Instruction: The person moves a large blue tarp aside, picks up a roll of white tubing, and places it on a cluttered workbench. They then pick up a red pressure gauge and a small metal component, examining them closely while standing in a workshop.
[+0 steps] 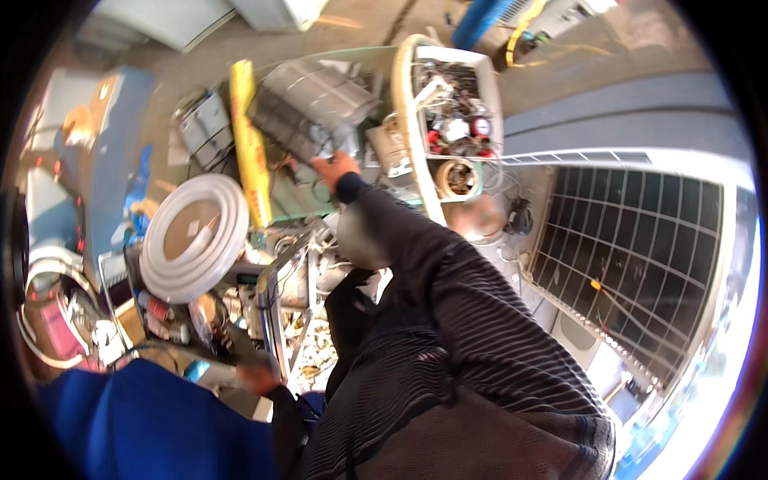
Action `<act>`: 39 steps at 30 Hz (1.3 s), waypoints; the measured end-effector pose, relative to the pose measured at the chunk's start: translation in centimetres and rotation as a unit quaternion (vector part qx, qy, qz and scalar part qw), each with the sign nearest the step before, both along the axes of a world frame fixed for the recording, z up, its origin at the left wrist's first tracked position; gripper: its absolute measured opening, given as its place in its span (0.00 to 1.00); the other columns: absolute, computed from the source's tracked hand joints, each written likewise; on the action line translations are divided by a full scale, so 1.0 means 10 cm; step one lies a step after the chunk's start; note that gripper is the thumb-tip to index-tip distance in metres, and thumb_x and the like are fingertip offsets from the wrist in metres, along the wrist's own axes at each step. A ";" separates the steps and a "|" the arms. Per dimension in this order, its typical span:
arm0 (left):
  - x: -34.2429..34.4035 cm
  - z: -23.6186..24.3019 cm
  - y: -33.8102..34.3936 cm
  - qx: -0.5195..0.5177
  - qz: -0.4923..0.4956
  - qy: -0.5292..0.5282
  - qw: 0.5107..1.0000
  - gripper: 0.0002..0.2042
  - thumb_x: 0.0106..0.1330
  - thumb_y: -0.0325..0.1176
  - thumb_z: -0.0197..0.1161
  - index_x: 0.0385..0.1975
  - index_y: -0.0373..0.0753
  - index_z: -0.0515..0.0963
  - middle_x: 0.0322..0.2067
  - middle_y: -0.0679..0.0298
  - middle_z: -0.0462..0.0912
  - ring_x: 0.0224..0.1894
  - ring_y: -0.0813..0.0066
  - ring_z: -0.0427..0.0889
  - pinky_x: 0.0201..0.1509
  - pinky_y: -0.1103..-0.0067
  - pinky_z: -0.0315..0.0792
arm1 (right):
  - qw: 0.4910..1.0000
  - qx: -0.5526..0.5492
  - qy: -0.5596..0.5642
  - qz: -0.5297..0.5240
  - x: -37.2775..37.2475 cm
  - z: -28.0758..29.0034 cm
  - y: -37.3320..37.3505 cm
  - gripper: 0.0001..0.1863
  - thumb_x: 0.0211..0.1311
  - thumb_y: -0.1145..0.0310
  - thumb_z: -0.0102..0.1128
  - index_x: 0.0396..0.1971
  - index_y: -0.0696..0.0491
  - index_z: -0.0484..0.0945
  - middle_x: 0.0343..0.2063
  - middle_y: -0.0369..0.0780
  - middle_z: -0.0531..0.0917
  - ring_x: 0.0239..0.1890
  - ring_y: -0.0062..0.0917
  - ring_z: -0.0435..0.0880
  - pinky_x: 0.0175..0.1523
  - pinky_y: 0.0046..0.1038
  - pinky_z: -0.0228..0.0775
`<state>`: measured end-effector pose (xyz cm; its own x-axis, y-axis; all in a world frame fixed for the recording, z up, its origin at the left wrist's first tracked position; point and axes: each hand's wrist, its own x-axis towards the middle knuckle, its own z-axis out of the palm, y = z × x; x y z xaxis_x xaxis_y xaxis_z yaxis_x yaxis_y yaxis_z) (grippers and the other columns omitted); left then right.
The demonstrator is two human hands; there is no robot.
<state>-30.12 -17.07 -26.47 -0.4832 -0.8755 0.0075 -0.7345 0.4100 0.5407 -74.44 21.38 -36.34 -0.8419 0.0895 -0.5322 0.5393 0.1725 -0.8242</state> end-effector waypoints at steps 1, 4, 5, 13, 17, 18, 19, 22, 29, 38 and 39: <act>0.01 0.06 0.05 0.003 0.009 -0.003 1.000 0.13 0.64 0.37 0.65 0.30 0.31 0.76 0.20 0.63 0.77 0.21 0.75 0.73 0.25 0.75 0.66 | 0.998 -0.038 -0.055 0.012 0.23 0.03 0.05 0.34 0.57 0.47 0.64 0.49 0.64 0.77 0.35 0.52 0.85 0.30 0.34 0.86 0.38 0.31 0.78; -0.26 0.11 0.14 0.036 0.028 0.000 0.999 0.12 0.64 0.37 0.64 0.31 0.32 0.76 0.21 0.62 0.78 0.22 0.73 0.75 0.26 0.74 0.68 | 0.981 -0.138 -0.133 0.016 1.04 0.20 0.43 0.19 0.66 0.57 0.57 0.46 0.58 0.78 0.32 0.42 0.84 0.21 0.20 0.81 0.23 0.22 0.71; -0.33 0.15 0.16 0.053 0.043 0.010 0.998 0.12 0.64 0.37 0.64 0.31 0.32 0.77 0.21 0.62 0.78 0.23 0.72 0.76 0.27 0.74 0.69 | 0.979 -0.134 -0.153 0.024 1.34 -0.01 0.56 0.19 0.67 0.58 0.56 0.47 0.59 0.77 0.32 0.43 0.84 0.21 0.21 0.81 0.22 0.22 0.71; -0.27 0.30 0.36 0.113 0.133 0.009 0.985 0.11 0.63 0.36 0.64 0.31 0.33 0.78 0.25 0.58 0.82 0.27 0.66 0.80 0.34 0.71 0.72 | 0.955 0.016 -0.278 0.104 2.77 -0.28 1.17 0.16 0.65 0.59 0.57 0.45 0.55 0.76 0.29 0.39 0.83 0.18 0.18 0.75 0.18 0.20 0.62; -0.38 0.44 0.43 0.099 0.117 0.046 0.987 0.10 0.62 0.35 0.65 0.31 0.34 0.78 0.26 0.55 0.82 0.28 0.61 0.80 0.35 0.70 0.71 | 0.951 -0.026 -0.301 0.069 2.57 -0.16 1.03 0.14 0.66 0.62 0.57 0.45 0.56 0.77 0.28 0.39 0.83 0.18 0.18 0.76 0.17 0.20 0.61; -0.30 0.38 0.42 0.073 0.102 0.039 0.991 0.10 0.61 0.35 0.65 0.31 0.34 0.78 0.26 0.54 0.82 0.28 0.60 0.80 0.35 0.70 0.71 | 0.951 -0.011 -0.301 0.073 2.48 -0.02 0.92 0.15 0.67 0.61 0.56 0.45 0.56 0.76 0.29 0.39 0.83 0.19 0.19 0.77 0.17 0.20 0.61; -0.38 0.40 0.42 0.051 0.090 0.012 0.995 0.10 0.60 0.34 0.66 0.30 0.34 0.78 0.26 0.52 0.81 0.29 0.58 0.81 0.35 0.69 0.71 | 0.953 -0.018 -0.294 0.070 2.40 -0.02 0.90 0.15 0.67 0.61 0.57 0.45 0.56 0.76 0.29 0.39 0.83 0.19 0.19 0.77 0.17 0.20 0.61; -0.37 0.35 0.39 0.061 0.077 0.021 0.995 0.10 0.59 0.33 0.67 0.28 0.32 0.77 0.24 0.52 0.80 0.27 0.60 0.79 0.34 0.70 0.70 | 0.952 -0.027 -0.296 0.079 2.32 0.04 0.86 0.17 0.67 0.60 0.57 0.47 0.57 0.74 0.30 0.41 0.83 0.19 0.21 0.77 0.17 0.22 0.62; -0.23 0.28 0.01 0.161 -0.009 0.013 0.987 0.12 0.57 0.34 0.69 0.30 0.30 0.78 0.24 0.51 0.80 0.26 0.61 0.79 0.34 0.71 0.71 | 0.948 0.010 -0.296 0.115 2.30 0.13 1.17 0.18 0.67 0.61 0.57 0.50 0.55 0.73 0.28 0.40 0.81 0.17 0.18 0.73 0.16 0.20 0.58; -0.19 -0.01 -0.49 0.176 0.015 -0.183 0.967 0.13 0.56 0.38 0.69 0.35 0.36 0.82 0.29 0.52 0.84 0.34 0.51 0.82 0.40 0.64 0.72 | 0.950 0.029 -0.310 -0.001 2.56 0.28 1.77 0.12 0.64 0.60 0.58 0.43 0.48 0.74 0.23 0.35 0.77 0.15 0.19 0.72 0.16 0.20 0.58; -0.15 -0.08 -0.51 0.171 0.016 -0.187 0.967 0.13 0.56 0.38 0.69 0.35 0.36 0.82 0.30 0.51 0.84 0.35 0.51 0.82 0.40 0.63 0.73 | 0.946 0.015 -0.324 -0.012 2.60 0.29 1.81 0.13 0.64 0.60 0.59 0.44 0.49 0.74 0.23 0.35 0.77 0.16 0.19 0.73 0.16 0.20 0.58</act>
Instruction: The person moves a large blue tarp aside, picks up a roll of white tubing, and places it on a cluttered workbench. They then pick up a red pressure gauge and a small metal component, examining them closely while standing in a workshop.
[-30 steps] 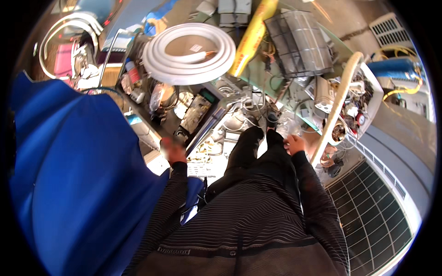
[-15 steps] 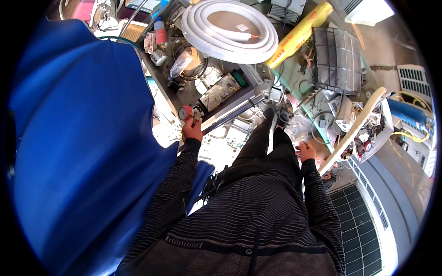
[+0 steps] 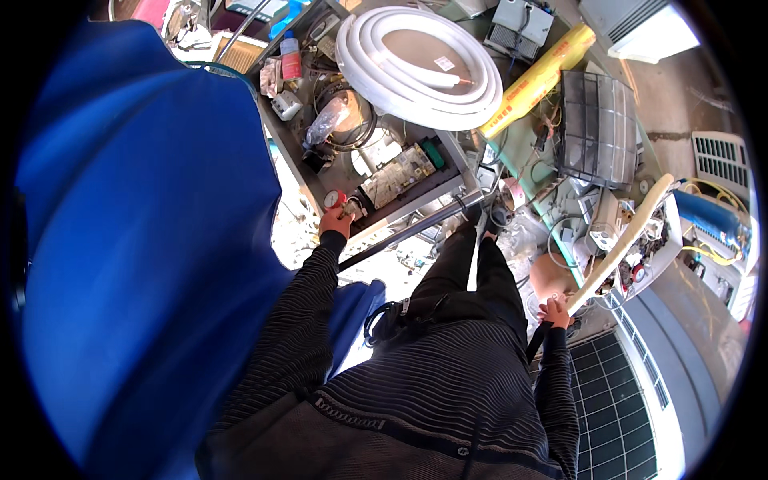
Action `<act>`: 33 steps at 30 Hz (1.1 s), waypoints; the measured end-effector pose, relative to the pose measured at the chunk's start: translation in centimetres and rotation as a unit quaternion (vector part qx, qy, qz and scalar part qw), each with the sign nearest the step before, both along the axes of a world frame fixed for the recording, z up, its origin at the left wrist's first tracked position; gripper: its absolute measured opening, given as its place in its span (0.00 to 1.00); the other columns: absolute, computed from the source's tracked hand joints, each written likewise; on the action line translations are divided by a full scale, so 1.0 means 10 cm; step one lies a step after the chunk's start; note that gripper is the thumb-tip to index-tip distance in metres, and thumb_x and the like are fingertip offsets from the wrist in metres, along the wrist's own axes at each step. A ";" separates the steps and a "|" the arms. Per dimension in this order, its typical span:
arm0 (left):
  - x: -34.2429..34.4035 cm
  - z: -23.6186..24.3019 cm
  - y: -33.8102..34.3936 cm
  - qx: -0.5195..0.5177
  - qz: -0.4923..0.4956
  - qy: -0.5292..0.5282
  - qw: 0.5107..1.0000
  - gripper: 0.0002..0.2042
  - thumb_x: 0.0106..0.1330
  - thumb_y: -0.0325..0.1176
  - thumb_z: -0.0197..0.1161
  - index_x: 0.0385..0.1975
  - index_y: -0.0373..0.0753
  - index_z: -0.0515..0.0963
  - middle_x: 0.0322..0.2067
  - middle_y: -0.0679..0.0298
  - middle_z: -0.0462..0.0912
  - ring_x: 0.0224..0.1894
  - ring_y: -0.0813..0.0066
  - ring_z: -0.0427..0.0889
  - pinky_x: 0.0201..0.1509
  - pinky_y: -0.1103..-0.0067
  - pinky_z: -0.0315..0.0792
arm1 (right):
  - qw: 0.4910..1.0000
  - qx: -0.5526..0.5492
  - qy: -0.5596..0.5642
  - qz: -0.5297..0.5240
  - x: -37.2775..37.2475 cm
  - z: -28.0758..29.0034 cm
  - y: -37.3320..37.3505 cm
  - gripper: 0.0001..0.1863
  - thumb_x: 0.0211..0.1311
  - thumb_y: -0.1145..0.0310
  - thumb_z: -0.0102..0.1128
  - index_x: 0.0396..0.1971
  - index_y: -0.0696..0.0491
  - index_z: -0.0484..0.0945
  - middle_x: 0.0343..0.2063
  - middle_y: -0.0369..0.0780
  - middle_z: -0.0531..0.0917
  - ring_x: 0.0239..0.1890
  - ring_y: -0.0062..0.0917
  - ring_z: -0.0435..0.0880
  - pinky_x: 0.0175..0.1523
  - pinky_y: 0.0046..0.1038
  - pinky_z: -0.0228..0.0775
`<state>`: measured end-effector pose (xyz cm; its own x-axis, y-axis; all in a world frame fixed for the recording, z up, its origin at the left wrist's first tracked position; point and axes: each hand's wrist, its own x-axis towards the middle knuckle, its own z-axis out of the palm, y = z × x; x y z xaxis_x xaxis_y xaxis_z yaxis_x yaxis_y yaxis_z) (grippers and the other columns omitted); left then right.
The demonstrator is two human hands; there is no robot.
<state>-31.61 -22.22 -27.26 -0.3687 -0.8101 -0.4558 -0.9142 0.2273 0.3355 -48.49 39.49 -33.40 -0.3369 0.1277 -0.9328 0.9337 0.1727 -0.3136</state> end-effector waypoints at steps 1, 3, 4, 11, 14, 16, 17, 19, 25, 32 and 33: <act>0.04 -0.06 -0.02 -0.005 -0.001 -0.004 1.000 0.13 0.56 0.39 0.69 0.35 0.36 0.82 0.30 0.51 0.84 0.36 0.50 0.82 0.41 0.63 0.73 | 1.000 0.008 -0.002 -0.001 0.05 0.05 0.01 0.13 0.64 0.60 0.59 0.44 0.50 0.74 0.23 0.35 0.77 0.16 0.19 0.73 0.16 0.20 0.58; 0.01 -0.07 -0.05 -0.040 -0.018 -0.002 0.999 0.13 0.56 0.38 0.69 0.35 0.36 0.81 0.31 0.49 0.83 0.37 0.48 0.82 0.41 0.62 0.73 | 1.000 0.023 -0.003 -0.005 0.15 0.14 -0.02 0.14 0.64 0.60 0.59 0.44 0.50 0.73 0.23 0.35 0.78 0.16 0.19 0.74 0.16 0.20 0.58; -0.08 -0.03 -0.07 -0.051 -0.027 0.000 0.998 0.12 0.55 0.37 0.68 0.34 0.36 0.81 0.31 0.49 0.83 0.37 0.47 0.81 0.41 0.62 0.73 | 1.000 0.009 -0.003 -0.014 0.24 0.14 0.04 0.15 0.65 0.59 0.59 0.45 0.51 0.73 0.24 0.37 0.79 0.16 0.20 0.75 0.16 0.21 0.61; -0.51 -0.10 -0.87 -0.155 -0.084 0.048 0.983 0.11 0.55 0.36 0.65 0.32 0.36 0.81 0.31 0.48 0.82 0.37 0.46 0.80 0.42 0.59 0.72 | 0.997 0.010 -0.044 0.055 0.43 0.11 -0.04 0.17 0.64 0.58 0.59 0.46 0.53 0.72 0.27 0.41 0.81 0.14 0.19 0.70 0.16 0.23 0.63; -0.83 -0.36 -1.29 -0.203 -0.093 0.071 0.972 0.11 0.55 0.38 0.65 0.33 0.37 0.82 0.31 0.49 0.82 0.37 0.47 0.80 0.42 0.61 0.73 | 0.996 0.057 -0.019 0.066 0.47 0.18 -0.09 0.20 0.64 0.58 0.59 0.50 0.56 0.73 0.27 0.42 0.82 0.13 0.20 0.72 0.15 0.22 0.63; -1.01 -0.65 -1.60 -0.241 -0.119 0.082 0.960 0.12 0.55 0.39 0.67 0.34 0.38 0.83 0.32 0.49 0.83 0.37 0.47 0.81 0.43 0.64 0.74 | 0.992 0.081 0.002 0.092 0.50 0.25 -0.09 0.19 0.65 0.60 0.57 0.49 0.58 0.74 0.27 0.42 0.82 0.15 0.21 0.76 0.16 0.22 0.66; -1.09 -0.85 -1.80 -0.224 -0.140 0.047 0.963 0.13 0.54 0.39 0.68 0.34 0.38 0.83 0.35 0.50 0.83 0.38 0.49 0.82 0.44 0.64 0.75 | 0.990 0.096 0.016 0.097 0.53 0.30 -0.07 0.18 0.66 0.61 0.57 0.48 0.59 0.74 0.27 0.43 0.82 0.16 0.20 0.77 0.16 0.22 0.67; -0.45 -1.11 -2.94 -0.338 -0.228 0.100 0.908 0.24 0.46 0.40 0.75 0.44 0.40 0.82 0.35 0.57 0.86 0.39 0.55 0.84 0.47 0.68 0.77 | 0.986 0.000 0.058 0.158 0.44 0.22 -0.28 0.14 0.67 0.62 0.55 0.37 0.59 0.78 0.25 0.40 0.83 0.18 0.21 0.79 0.21 0.24 0.70; -0.97 -1.23 -3.26 -0.189 -0.190 -0.242 0.932 0.22 0.56 0.47 0.58 0.48 0.43 0.82 0.44 0.52 0.84 0.45 0.53 0.82 0.50 0.65 0.74 | 0.985 0.114 0.051 0.123 0.33 0.96 -0.52 0.15 0.63 0.65 0.60 0.42 0.62 0.80 0.28 0.41 0.85 0.25 0.21 0.83 0.30 0.24 0.75; -2.23 -0.90 -1.46 -0.519 -0.098 -0.289 0.798 0.19 0.62 0.43 0.55 0.40 0.32 0.82 0.38 0.43 0.81 0.37 0.40 0.80 0.43 0.49 0.73 | 0.958 0.223 0.176 -0.037 0.50 0.92 -0.53 0.13 0.63 0.64 0.58 0.36 0.60 0.82 0.22 0.39 0.84 0.21 0.19 0.80 0.30 0.25 0.73; -2.35 -0.91 -1.21 -0.598 -0.072 -0.290 0.744 0.19 0.63 0.42 0.54 0.39 0.31 0.82 0.37 0.41 0.81 0.35 0.38 0.80 0.40 0.46 0.73 | 0.952 0.238 0.186 -0.054 0.44 0.92 -0.49 0.13 0.63 0.64 0.58 0.36 0.60 0.82 0.22 0.39 0.85 0.21 0.19 0.80 0.30 0.25 0.73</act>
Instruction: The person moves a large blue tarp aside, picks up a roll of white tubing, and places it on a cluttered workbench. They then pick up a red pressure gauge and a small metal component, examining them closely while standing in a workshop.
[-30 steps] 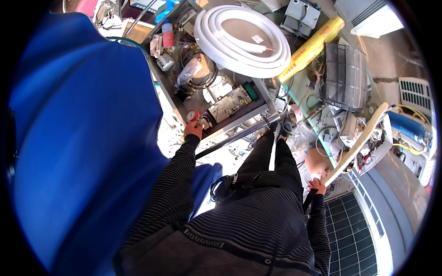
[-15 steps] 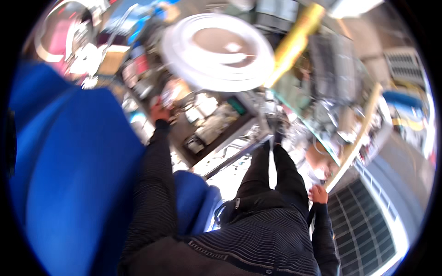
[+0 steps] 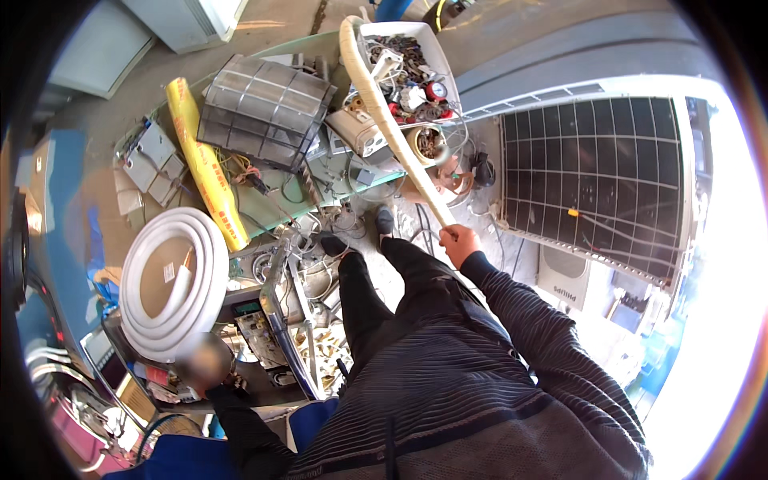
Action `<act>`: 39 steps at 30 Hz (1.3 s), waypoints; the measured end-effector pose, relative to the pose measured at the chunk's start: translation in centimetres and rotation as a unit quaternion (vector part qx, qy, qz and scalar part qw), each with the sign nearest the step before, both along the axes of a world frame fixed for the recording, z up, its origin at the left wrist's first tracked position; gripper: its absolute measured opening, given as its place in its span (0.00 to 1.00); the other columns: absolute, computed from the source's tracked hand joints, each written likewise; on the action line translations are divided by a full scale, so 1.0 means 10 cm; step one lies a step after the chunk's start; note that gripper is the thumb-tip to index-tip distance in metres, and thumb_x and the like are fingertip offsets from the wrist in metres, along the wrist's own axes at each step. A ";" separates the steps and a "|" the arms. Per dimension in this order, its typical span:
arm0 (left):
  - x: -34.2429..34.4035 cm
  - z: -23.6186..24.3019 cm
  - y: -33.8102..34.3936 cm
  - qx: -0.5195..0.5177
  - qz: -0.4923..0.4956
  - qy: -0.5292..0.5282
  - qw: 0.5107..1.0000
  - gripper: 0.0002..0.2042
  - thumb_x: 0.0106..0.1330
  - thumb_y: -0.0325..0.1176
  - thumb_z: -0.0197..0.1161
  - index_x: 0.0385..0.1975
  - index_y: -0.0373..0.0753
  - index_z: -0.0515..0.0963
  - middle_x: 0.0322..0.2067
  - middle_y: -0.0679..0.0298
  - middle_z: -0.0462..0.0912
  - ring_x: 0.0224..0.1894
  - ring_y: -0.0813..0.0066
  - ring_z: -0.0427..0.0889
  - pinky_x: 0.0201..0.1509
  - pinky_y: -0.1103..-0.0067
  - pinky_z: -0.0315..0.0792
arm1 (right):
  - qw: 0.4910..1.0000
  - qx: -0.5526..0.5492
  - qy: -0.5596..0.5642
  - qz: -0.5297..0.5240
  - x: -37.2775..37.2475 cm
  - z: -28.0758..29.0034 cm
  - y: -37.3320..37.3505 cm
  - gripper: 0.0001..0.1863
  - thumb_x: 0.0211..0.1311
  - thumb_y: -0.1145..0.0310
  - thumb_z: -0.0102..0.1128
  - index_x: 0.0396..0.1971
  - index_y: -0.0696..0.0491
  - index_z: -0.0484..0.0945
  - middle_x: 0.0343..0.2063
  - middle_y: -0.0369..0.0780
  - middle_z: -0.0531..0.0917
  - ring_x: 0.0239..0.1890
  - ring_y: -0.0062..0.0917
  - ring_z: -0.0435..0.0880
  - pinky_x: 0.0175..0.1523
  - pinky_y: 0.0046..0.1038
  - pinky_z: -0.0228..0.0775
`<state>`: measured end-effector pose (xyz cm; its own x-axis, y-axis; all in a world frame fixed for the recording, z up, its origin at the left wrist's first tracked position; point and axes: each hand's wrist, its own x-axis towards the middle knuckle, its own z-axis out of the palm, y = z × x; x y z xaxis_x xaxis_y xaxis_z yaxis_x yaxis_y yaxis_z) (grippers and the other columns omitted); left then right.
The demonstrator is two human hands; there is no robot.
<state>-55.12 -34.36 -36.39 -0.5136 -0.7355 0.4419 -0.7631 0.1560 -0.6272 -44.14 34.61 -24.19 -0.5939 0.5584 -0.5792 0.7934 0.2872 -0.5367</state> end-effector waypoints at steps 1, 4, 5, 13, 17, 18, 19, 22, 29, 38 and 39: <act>-0.05 0.08 0.14 0.021 -0.078 0.045 0.996 0.19 0.64 0.43 0.54 0.40 0.31 0.81 0.37 0.42 0.81 0.35 0.40 0.80 0.41 0.48 0.73 | 1.000 0.006 0.012 -0.015 -0.04 -0.03 0.05 0.13 0.63 0.65 0.58 0.36 0.60 0.82 0.22 0.39 0.85 0.21 0.19 0.80 0.30 0.25 0.73; -0.03 0.55 0.46 0.282 -0.282 0.146 0.905 0.20 0.65 0.44 0.54 0.41 0.31 0.80 0.37 0.44 0.81 0.35 0.44 0.80 0.41 0.51 0.73 | 0.992 -0.004 0.072 -0.105 -0.13 -0.12 0.27 0.13 0.64 0.66 0.56 0.35 0.61 0.82 0.22 0.39 0.85 0.20 0.19 0.79 0.29 0.23 0.72; -0.02 0.69 0.59 0.330 -0.307 0.160 0.878 0.20 0.65 0.44 0.54 0.42 0.32 0.80 0.37 0.45 0.81 0.36 0.45 0.80 0.41 0.53 0.74 | 0.988 -0.019 0.078 -0.134 -0.15 -0.19 0.36 0.13 0.64 0.66 0.56 0.35 0.61 0.81 0.22 0.39 0.85 0.19 0.18 0.79 0.28 0.23 0.71; -0.03 1.24 1.48 0.453 -0.323 0.236 0.796 0.22 0.68 0.47 0.54 0.46 0.32 0.76 0.38 0.50 0.80 0.36 0.56 0.81 0.42 0.63 0.75 | 0.961 -0.095 0.117 -0.233 -0.64 -0.89 1.05 0.14 0.61 0.68 0.53 0.36 0.63 0.81 0.23 0.39 0.84 0.18 0.20 0.79 0.26 0.23 0.72; 0.14 1.24 1.86 0.551 -0.257 0.245 0.755 0.23 0.70 0.49 0.54 0.48 0.32 0.75 0.38 0.53 0.80 0.37 0.62 0.81 0.43 0.68 0.75 | 0.937 -0.140 0.128 -0.295 -1.06 -1.11 1.29 0.17 0.64 0.61 0.56 0.38 0.62 0.81 0.24 0.40 0.84 0.19 0.20 0.80 0.27 0.24 0.73; 0.28 1.21 1.94 0.592 -0.222 0.239 0.737 0.23 0.70 0.49 0.54 0.48 0.32 0.74 0.38 0.54 0.80 0.37 0.63 0.81 0.43 0.69 0.75 | 0.934 -0.142 0.140 -0.296 -1.18 -1.20 1.35 0.18 0.65 0.60 0.57 0.39 0.62 0.81 0.24 0.40 0.84 0.19 0.21 0.80 0.27 0.25 0.74; 0.45 1.17 2.01 0.632 -0.178 0.234 0.717 0.23 0.70 0.50 0.53 0.49 0.32 0.74 0.38 0.54 0.80 0.37 0.65 0.81 0.43 0.70 0.76 | 0.943 -0.117 0.138 -0.281 -1.32 -1.29 1.39 0.16 0.64 0.62 0.59 0.40 0.61 0.81 0.25 0.37 0.84 0.17 0.18 0.77 0.23 0.22 0.69; 0.80 0.97 2.11 0.721 -0.073 0.212 0.655 0.24 0.71 0.51 0.53 0.50 0.32 0.73 0.38 0.56 0.80 0.37 0.69 0.81 0.43 0.74 0.76 | 0.973 0.015 0.117 -0.200 -1.57 -1.67 1.60 0.26 0.60 0.53 0.60 0.47 0.62 0.79 0.33 0.50 0.86 0.30 0.37 0.87 0.41 0.34 0.77; 0.58 1.20 2.59 0.709 -0.109 0.302 0.628 0.14 0.73 0.40 0.54 0.43 0.32 0.74 0.34 0.63 0.78 0.33 0.76 0.76 0.39 0.78 0.73 | 0.939 -0.176 0.111 -0.273 -1.95 -1.60 1.78 0.13 0.62 0.62 0.65 0.30 0.58 0.80 0.21 0.39 0.83 0.18 0.19 0.79 0.21 0.26 0.69; 0.96 0.63 1.69 0.682 -0.224 0.203 0.666 0.10 0.71 0.33 0.54 0.40 0.31 0.74 0.33 0.65 0.77 0.33 0.79 0.72 0.38 0.78 0.70 | 0.884 -0.287 0.201 -0.311 -2.16 -1.30 1.52 0.11 0.63 0.64 0.63 0.32 0.58 0.78 0.24 0.37 0.83 0.20 0.17 0.79 0.20 0.21 0.68; 0.96 0.59 1.67 0.669 -0.257 0.209 0.665 0.10 0.72 0.33 0.54 0.41 0.30 0.74 0.35 0.64 0.77 0.33 0.77 0.72 0.39 0.77 0.71 | 0.879 -0.281 0.215 -0.319 -2.19 -1.31 1.47 0.12 0.64 0.63 0.63 0.31 0.58 0.78 0.25 0.37 0.83 0.20 0.18 0.80 0.21 0.21 0.68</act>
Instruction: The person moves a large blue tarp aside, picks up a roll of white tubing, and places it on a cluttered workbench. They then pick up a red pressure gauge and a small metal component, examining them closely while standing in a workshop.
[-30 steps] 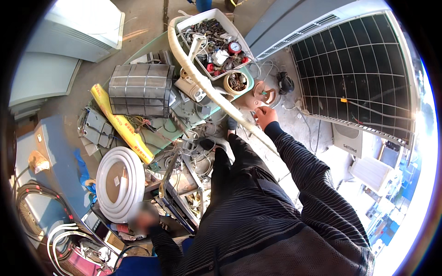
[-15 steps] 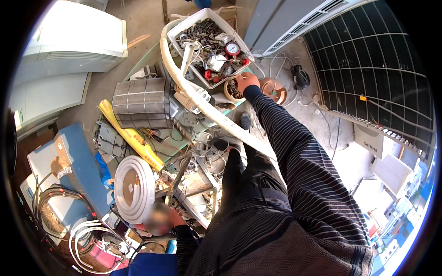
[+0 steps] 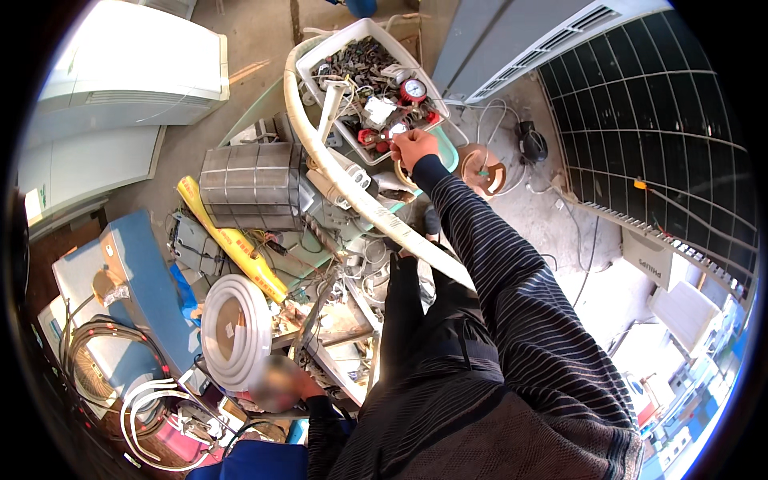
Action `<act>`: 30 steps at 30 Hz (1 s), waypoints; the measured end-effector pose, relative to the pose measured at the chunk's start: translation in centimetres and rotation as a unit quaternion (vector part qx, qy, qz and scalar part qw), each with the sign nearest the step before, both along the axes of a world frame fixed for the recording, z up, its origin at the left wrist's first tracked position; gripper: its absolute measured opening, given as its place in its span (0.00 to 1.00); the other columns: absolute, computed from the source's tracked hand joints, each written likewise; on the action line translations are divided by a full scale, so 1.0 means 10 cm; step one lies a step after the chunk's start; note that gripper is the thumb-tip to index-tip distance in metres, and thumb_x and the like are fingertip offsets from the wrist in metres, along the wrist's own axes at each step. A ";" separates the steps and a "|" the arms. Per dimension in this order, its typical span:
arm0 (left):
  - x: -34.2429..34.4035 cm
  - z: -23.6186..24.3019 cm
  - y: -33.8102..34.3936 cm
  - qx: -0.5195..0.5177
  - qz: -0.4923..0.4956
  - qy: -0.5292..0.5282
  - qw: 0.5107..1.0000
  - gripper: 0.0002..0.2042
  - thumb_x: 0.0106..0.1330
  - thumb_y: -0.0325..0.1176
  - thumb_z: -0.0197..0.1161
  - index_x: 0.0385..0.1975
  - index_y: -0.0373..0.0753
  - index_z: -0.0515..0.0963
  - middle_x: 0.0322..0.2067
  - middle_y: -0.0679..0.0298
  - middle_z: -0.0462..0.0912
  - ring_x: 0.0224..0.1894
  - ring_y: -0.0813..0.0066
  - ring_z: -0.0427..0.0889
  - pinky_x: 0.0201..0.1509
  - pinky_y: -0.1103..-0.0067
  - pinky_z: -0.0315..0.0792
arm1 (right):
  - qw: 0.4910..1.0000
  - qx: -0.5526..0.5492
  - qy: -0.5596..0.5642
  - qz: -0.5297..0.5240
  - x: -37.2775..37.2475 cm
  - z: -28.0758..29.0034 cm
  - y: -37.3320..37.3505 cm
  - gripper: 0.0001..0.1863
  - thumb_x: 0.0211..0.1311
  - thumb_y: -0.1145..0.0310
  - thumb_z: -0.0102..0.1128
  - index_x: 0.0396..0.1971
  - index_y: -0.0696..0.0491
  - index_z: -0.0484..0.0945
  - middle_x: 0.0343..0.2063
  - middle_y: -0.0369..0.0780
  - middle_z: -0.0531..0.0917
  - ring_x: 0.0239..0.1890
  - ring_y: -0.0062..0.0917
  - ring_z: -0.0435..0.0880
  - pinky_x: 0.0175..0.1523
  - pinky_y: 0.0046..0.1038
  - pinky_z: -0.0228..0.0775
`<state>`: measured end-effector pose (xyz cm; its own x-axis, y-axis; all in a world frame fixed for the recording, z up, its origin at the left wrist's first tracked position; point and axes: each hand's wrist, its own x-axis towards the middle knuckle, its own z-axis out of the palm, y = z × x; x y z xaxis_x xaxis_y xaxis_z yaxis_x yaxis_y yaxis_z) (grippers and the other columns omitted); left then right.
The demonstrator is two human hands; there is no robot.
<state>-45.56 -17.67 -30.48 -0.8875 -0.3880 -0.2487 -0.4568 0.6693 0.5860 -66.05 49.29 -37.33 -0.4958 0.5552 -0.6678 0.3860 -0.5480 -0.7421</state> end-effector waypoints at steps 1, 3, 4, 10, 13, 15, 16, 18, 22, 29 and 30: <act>0.00 -0.01 0.02 -0.011 -0.017 0.028 0.999 0.11 0.72 0.33 0.54 0.42 0.30 0.74 0.36 0.63 0.78 0.34 0.76 0.73 0.40 0.76 0.72 | 1.000 0.009 0.007 -0.015 -0.02 0.03 -0.05 0.12 0.64 0.63 0.62 0.31 0.58 0.78 0.26 0.37 0.83 0.21 0.18 0.81 0.21 0.21 0.69; 0.03 0.05 0.03 -0.042 -0.017 0.008 0.999 0.13 0.72 0.35 0.54 0.45 0.29 0.73 0.40 0.60 0.79 0.37 0.73 0.75 0.43 0.75 0.72 | 0.998 -0.034 0.033 -0.046 -0.10 0.09 -0.16 0.14 0.65 0.60 0.62 0.31 0.57 0.77 0.28 0.37 0.84 0.25 0.19 0.83 0.24 0.21 0.69; -0.02 0.12 0.16 -0.049 0.000 -0.038 0.998 0.15 0.72 0.36 0.54 0.47 0.28 0.72 0.42 0.57 0.79 0.38 0.71 0.76 0.46 0.74 0.72 | 0.999 -0.026 0.025 -0.036 -0.14 0.08 -0.20 0.14 0.65 0.60 0.61 0.32 0.57 0.78 0.29 0.37 0.84 0.25 0.19 0.83 0.24 0.21 0.70; -0.38 0.66 0.91 -0.037 0.041 -0.080 0.995 0.25 0.73 0.44 0.49 0.58 0.26 0.63 0.46 0.42 0.76 0.43 0.55 0.77 0.49 0.67 0.70 | 0.999 0.026 0.010 -0.032 -0.26 0.04 -0.34 0.18 0.67 0.57 0.58 0.39 0.59 0.80 0.31 0.38 0.85 0.27 0.18 0.83 0.27 0.21 0.71; -0.48 0.83 1.18 -0.033 0.071 -0.091 0.993 0.24 0.73 0.44 0.49 0.56 0.26 0.64 0.45 0.43 0.76 0.43 0.55 0.77 0.50 0.67 0.70 | 0.995 0.096 0.009 -0.023 -0.26 0.10 -0.39 0.17 0.67 0.60 0.58 0.39 0.62 0.81 0.29 0.39 0.86 0.24 0.19 0.83 0.28 0.23 0.73; -0.52 0.90 1.21 -0.017 0.055 -0.106 0.993 0.22 0.73 0.43 0.50 0.51 0.27 0.66 0.41 0.45 0.76 0.41 0.56 0.76 0.48 0.67 0.70 | 0.988 0.150 0.011 -0.032 -0.26 0.17 -0.43 0.16 0.67 0.62 0.58 0.37 0.63 0.82 0.27 0.40 0.86 0.21 0.20 0.83 0.28 0.26 0.74; -0.50 0.90 1.17 -0.013 0.050 -0.104 0.993 0.21 0.72 0.43 0.51 0.50 0.27 0.67 0.40 0.46 0.76 0.40 0.57 0.76 0.47 0.67 0.70 | 0.982 0.178 0.054 -0.040 -0.28 0.28 -0.48 0.16 0.68 0.63 0.56 0.36 0.63 0.82 0.24 0.39 0.85 0.21 0.19 0.83 0.28 0.25 0.74; -0.43 0.82 1.09 -0.032 0.038 -0.087 0.995 0.20 0.72 0.42 0.51 0.49 0.27 0.67 0.40 0.46 0.76 0.40 0.57 0.76 0.46 0.66 0.70 | 0.982 0.169 0.082 -0.026 -0.31 0.57 -0.47 0.16 0.69 0.63 0.56 0.34 0.63 0.82 0.23 0.38 0.84 0.21 0.18 0.82 0.28 0.24 0.74; -0.44 0.63 0.87 -0.018 0.053 -0.108 0.993 0.26 0.71 0.43 0.54 0.59 0.29 0.62 0.46 0.47 0.76 0.44 0.60 0.77 0.47 0.68 0.72 | 0.983 0.131 0.124 -0.028 -0.41 1.02 -0.42 0.17 0.69 0.62 0.57 0.30 0.63 0.81 0.20 0.38 0.83 0.19 0.17 0.81 0.24 0.22 0.71; -0.86 1.18 1.44 -0.270 -0.165 0.014 0.949 0.28 0.65 0.32 0.55 0.64 0.29 0.60 0.57 0.44 0.69 0.57 0.53 0.72 0.63 0.68 0.63 | 0.973 0.166 0.161 0.005 -0.17 1.77 -0.57 0.16 0.69 0.63 0.58 0.30 0.63 0.81 0.20 0.37 0.83 0.18 0.14 0.78 0.24 0.19 0.71; -0.99 1.28 1.62 -0.174 -0.170 0.012 0.970 0.28 0.64 0.30 0.55 0.64 0.30 0.60 0.58 0.44 0.69 0.58 0.54 0.71 0.63 0.68 0.63 | 0.967 0.154 0.203 -0.003 -0.11 1.82 -0.65 0.16 0.69 0.63 0.57 0.30 0.62 0.81 0.20 0.37 0.83 0.18 0.13 0.78 0.24 0.19 0.71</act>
<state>-55.45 -1.45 -17.72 -0.9828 -0.1294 -0.1317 -0.1644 0.9381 0.3048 -67.20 42.82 -19.13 -0.6792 0.6997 -0.2215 0.0265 -0.2782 -0.9602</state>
